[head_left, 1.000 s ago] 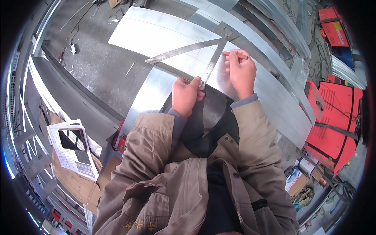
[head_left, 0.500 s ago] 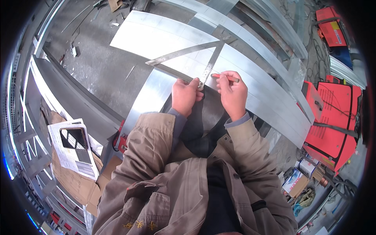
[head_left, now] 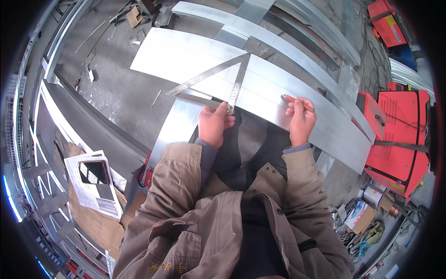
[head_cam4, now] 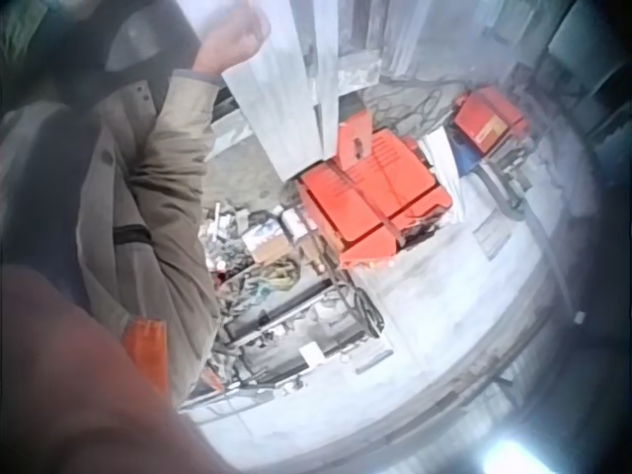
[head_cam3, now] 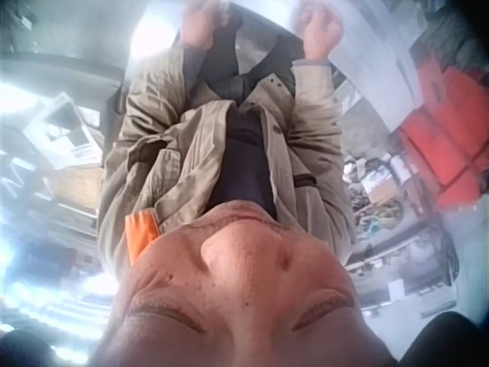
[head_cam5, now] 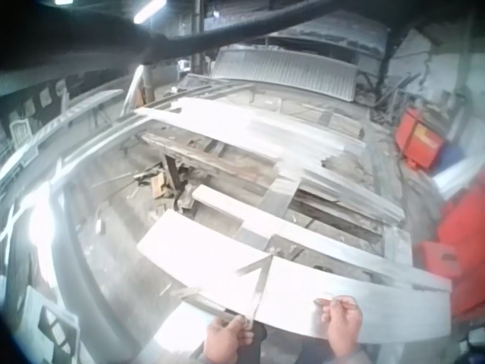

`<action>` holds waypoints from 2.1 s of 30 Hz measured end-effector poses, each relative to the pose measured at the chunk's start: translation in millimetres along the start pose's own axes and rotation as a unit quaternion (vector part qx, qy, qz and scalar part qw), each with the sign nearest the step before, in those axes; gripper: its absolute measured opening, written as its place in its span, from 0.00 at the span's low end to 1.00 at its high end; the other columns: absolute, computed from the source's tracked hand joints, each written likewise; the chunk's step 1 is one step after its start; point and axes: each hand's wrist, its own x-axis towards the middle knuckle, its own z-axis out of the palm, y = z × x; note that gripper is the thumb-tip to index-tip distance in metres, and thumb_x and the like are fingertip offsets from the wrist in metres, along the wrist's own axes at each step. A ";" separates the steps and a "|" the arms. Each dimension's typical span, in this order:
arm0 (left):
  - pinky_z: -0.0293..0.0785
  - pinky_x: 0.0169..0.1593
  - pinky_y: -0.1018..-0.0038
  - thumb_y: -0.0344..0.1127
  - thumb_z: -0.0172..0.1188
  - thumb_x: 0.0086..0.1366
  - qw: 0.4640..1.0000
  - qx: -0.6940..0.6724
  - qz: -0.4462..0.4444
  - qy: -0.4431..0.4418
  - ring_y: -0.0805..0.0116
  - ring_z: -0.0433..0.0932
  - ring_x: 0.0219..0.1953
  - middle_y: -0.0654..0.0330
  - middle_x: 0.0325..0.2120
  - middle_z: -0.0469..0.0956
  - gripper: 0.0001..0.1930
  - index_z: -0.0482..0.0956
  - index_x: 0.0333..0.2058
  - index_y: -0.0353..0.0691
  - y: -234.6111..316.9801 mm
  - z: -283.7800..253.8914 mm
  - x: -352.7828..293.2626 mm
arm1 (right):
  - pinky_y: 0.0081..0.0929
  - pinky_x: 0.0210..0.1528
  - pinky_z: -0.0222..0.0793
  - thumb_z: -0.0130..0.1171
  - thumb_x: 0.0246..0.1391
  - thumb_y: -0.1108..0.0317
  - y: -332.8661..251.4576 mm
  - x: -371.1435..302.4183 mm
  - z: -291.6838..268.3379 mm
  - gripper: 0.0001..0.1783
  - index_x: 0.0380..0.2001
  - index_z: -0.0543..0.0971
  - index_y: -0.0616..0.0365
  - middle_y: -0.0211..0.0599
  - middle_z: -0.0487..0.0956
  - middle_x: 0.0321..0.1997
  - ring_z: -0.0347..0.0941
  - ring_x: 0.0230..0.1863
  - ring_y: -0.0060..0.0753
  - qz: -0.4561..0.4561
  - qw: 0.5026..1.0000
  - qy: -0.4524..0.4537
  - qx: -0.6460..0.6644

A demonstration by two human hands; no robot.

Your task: The person measures and marks metal sheets using a square ruler and a red marker. They align the ruler on the sheet, draw straight lines, and occasionally lift or reposition the sheet to continue marking.

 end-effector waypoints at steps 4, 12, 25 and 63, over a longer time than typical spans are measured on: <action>0.86 0.34 0.70 0.35 0.66 0.77 1.000 0.006 -0.014 -0.013 0.63 0.86 0.31 0.46 0.37 0.84 0.17 0.71 0.47 0.24 -1.7 4.4 -6.7 | 0.21 0.37 0.77 0.61 0.74 0.69 7.0 -1.1 -2.4 0.09 0.47 0.79 0.64 0.37 0.86 0.37 0.76 0.30 0.19 0.001 1.000 0.020 0.019; 0.87 0.36 0.70 0.37 0.67 0.77 0.997 0.022 -0.042 -0.061 0.62 0.87 0.34 0.45 0.40 0.83 0.20 0.70 0.50 0.25 -30.0 31.2 -17.8 | 0.21 0.36 0.76 0.60 0.75 0.69 2.7 -1.5 -3.3 0.09 0.47 0.78 0.65 0.39 0.87 0.38 0.76 0.30 0.19 0.012 0.998 0.006 0.067; 0.87 0.41 0.68 0.36 0.68 0.76 0.991 0.011 -0.083 -0.107 0.62 0.87 0.39 0.48 0.44 0.83 0.20 0.71 0.53 0.27 -44.3 51.7 -26.4 | 0.20 0.35 0.77 0.59 0.74 0.71 0.7 -1.2 -3.9 0.07 0.46 0.78 0.65 0.42 0.88 0.39 0.77 0.30 0.18 0.014 0.997 0.000 0.081; 0.86 0.38 0.68 0.36 0.71 0.73 0.995 0.020 -0.071 -0.070 0.61 0.87 0.35 0.49 0.38 0.84 0.18 0.75 0.46 0.27 -47.0 58.4 -26.9 | 0.19 0.33 0.74 0.59 0.75 0.70 -4.2 1.1 5.4 0.07 0.45 0.77 0.65 0.44 0.89 0.41 0.73 0.28 0.15 0.019 0.996 0.007 0.088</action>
